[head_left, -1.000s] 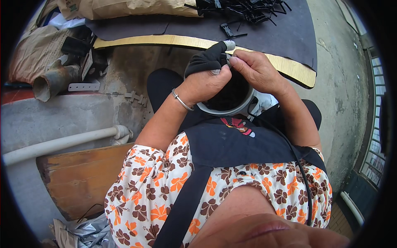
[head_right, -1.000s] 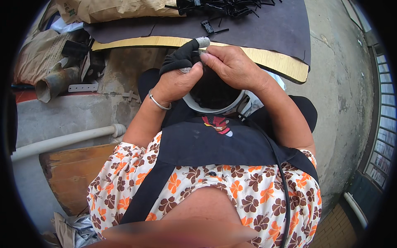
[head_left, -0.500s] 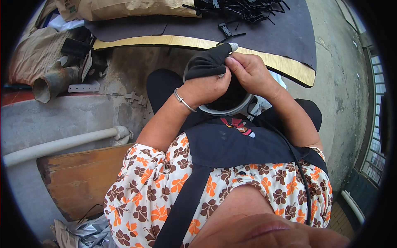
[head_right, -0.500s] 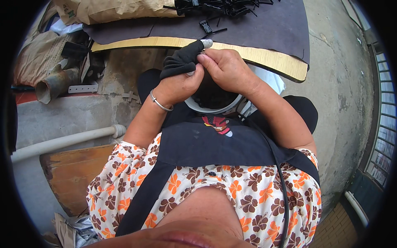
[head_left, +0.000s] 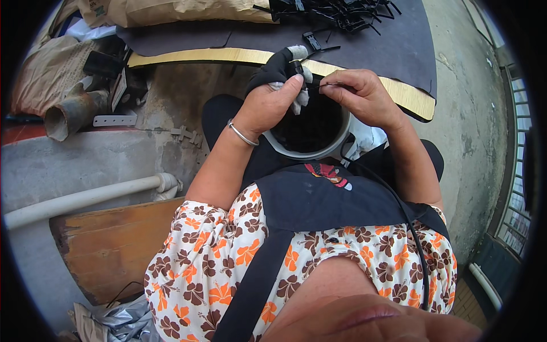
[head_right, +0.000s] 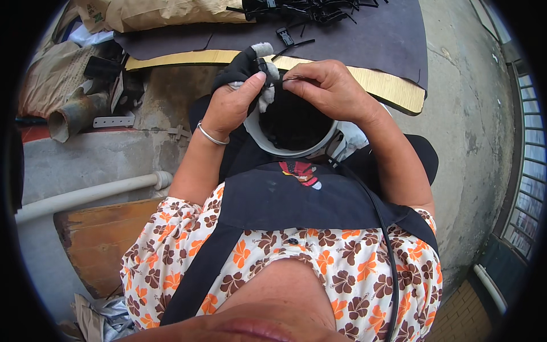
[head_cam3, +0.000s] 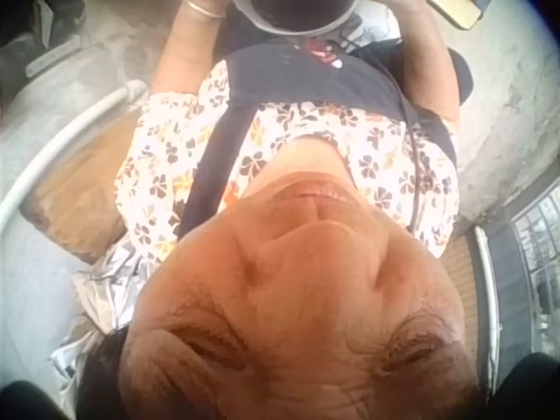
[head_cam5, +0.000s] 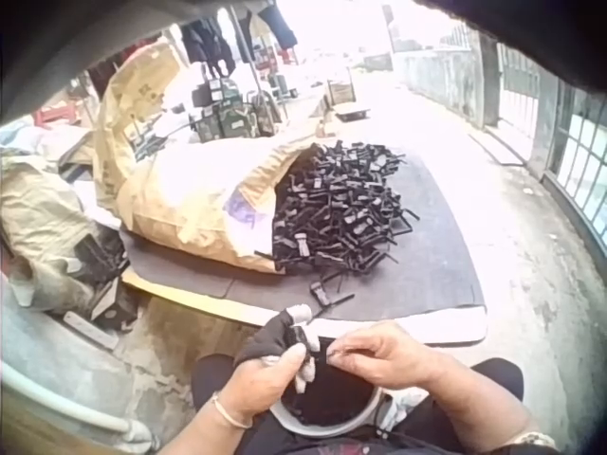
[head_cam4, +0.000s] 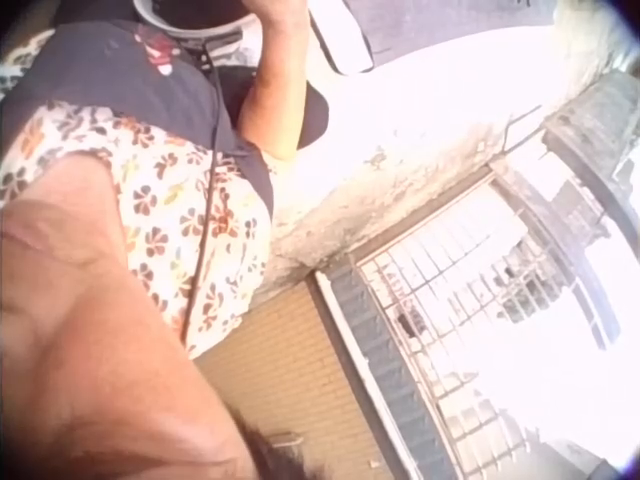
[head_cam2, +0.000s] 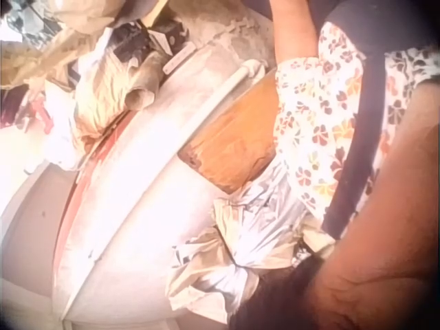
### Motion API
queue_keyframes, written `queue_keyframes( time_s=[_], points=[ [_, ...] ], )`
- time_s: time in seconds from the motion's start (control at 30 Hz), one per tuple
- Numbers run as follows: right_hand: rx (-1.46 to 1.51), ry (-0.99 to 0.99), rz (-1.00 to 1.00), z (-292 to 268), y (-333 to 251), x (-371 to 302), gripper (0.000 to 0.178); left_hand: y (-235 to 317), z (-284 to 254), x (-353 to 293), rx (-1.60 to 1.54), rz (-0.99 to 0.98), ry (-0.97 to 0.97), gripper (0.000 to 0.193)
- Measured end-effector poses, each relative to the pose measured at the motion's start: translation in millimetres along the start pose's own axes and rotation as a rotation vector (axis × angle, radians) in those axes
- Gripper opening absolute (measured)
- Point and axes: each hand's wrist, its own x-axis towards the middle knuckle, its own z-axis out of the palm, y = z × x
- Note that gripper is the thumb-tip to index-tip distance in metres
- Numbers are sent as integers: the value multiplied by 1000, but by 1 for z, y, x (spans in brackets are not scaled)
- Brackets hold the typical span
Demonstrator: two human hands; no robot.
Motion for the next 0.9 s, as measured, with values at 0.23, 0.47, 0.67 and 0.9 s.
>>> queue_keyframes(
  time_s=[0.23, 0.47, 0.67, 0.9],
  points=[
    [151, 54, 116, 6, -1, 3, 13, 5, 15, -2, 174, 61, -145, 30],
    [-104, 2, 2, 6, -7, 4, 26, -13, 12, 3, 275, 205, -7, 18],
    [-92, 30, 98, 19, 4, 5, 28, -9, 18, 6, 678, 331, 29, 15],
    [-396, 2, 132, 3, -6, 15, 25, -6, 4, -5, 955, 225, -51, 21]
  ],
)
